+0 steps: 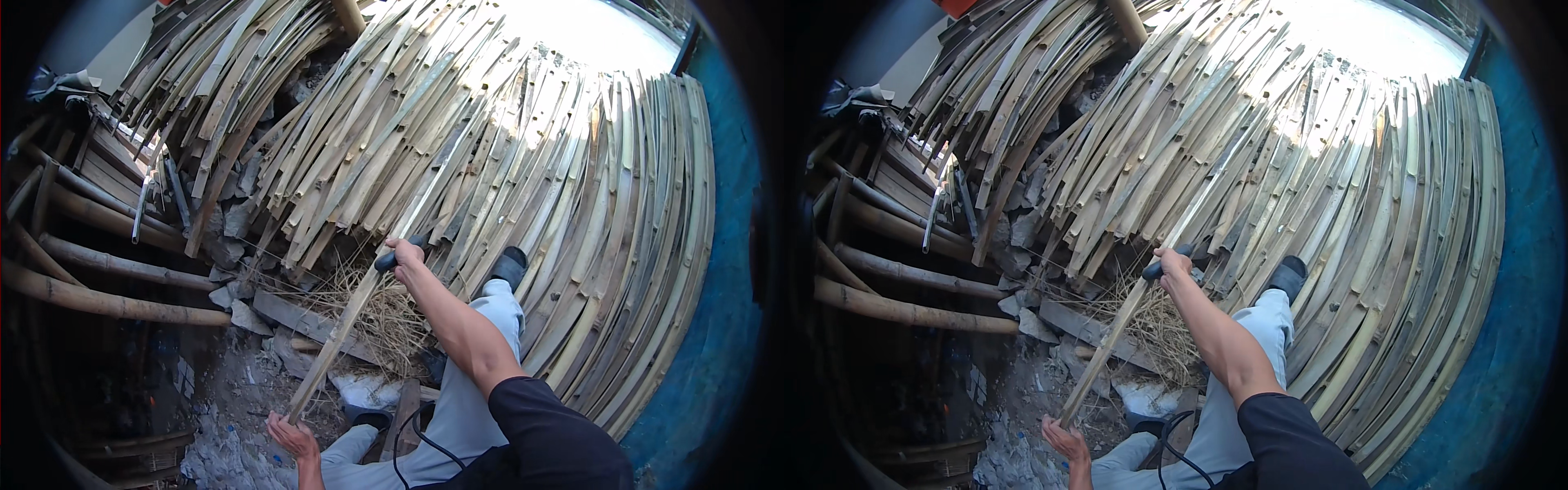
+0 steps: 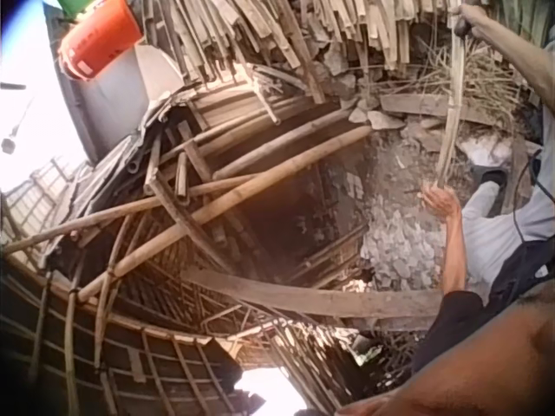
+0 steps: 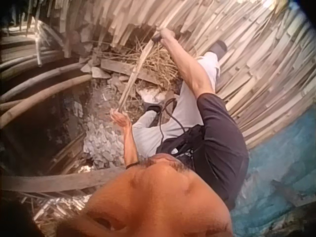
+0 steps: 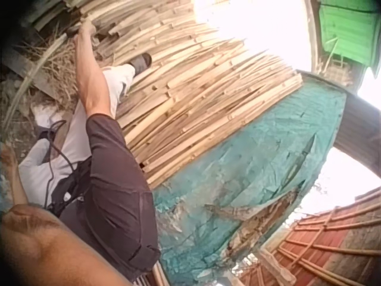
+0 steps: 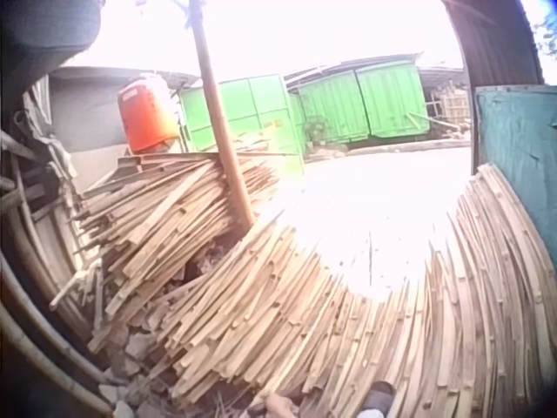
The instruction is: The person shaves bamboo strips using a knife and places them onto a pile of split bamboo.
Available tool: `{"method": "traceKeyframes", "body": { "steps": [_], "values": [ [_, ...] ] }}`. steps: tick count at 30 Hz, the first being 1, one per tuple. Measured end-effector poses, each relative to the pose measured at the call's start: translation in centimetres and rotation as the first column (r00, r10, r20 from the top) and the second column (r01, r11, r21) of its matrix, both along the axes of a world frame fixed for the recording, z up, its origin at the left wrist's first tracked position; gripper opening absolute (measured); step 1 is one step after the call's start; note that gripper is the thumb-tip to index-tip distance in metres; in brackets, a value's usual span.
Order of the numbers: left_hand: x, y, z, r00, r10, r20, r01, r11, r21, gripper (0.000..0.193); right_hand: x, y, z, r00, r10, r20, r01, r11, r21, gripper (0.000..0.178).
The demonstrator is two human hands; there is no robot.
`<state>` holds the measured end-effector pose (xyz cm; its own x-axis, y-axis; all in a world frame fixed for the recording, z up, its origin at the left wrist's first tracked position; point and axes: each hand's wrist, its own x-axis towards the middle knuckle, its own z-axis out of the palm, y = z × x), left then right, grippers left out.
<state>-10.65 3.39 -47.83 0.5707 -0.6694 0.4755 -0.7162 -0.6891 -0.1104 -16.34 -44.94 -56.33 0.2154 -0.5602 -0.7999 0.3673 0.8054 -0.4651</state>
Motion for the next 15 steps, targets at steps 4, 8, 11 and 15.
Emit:
{"method": "traceKeyframes", "body": {
  "steps": [4,8,11,15],
  "values": [
    [-1.0,-0.2,-0.3,0.999,0.044,-0.024,-0.043,0.999,0.012,0.030,-0.1,-0.6,-1.0,0.991,-0.078,-0.110,0.093,0.986,0.138,0.039],
    [-2.1,0.6,-0.5,0.999,-0.031,-0.031,0.031,1.000,-0.004,0.029,-0.6,-0.3,-1.8,0.990,-0.038,-0.132,0.054,0.991,0.120,0.036],
    [-2.7,0.4,-0.6,0.997,-0.057,-0.042,0.055,0.997,-0.056,0.029,-1.6,-0.5,-2.2,0.992,-0.041,-0.120,0.051,0.995,0.083,0.038],
    [-3.2,-0.2,1.1,1.000,-0.025,0.012,0.026,0.992,-0.123,0.026,-2.5,-0.8,0.3,0.998,0.056,-0.010,-0.054,0.987,0.152,0.031]
  ]
}}
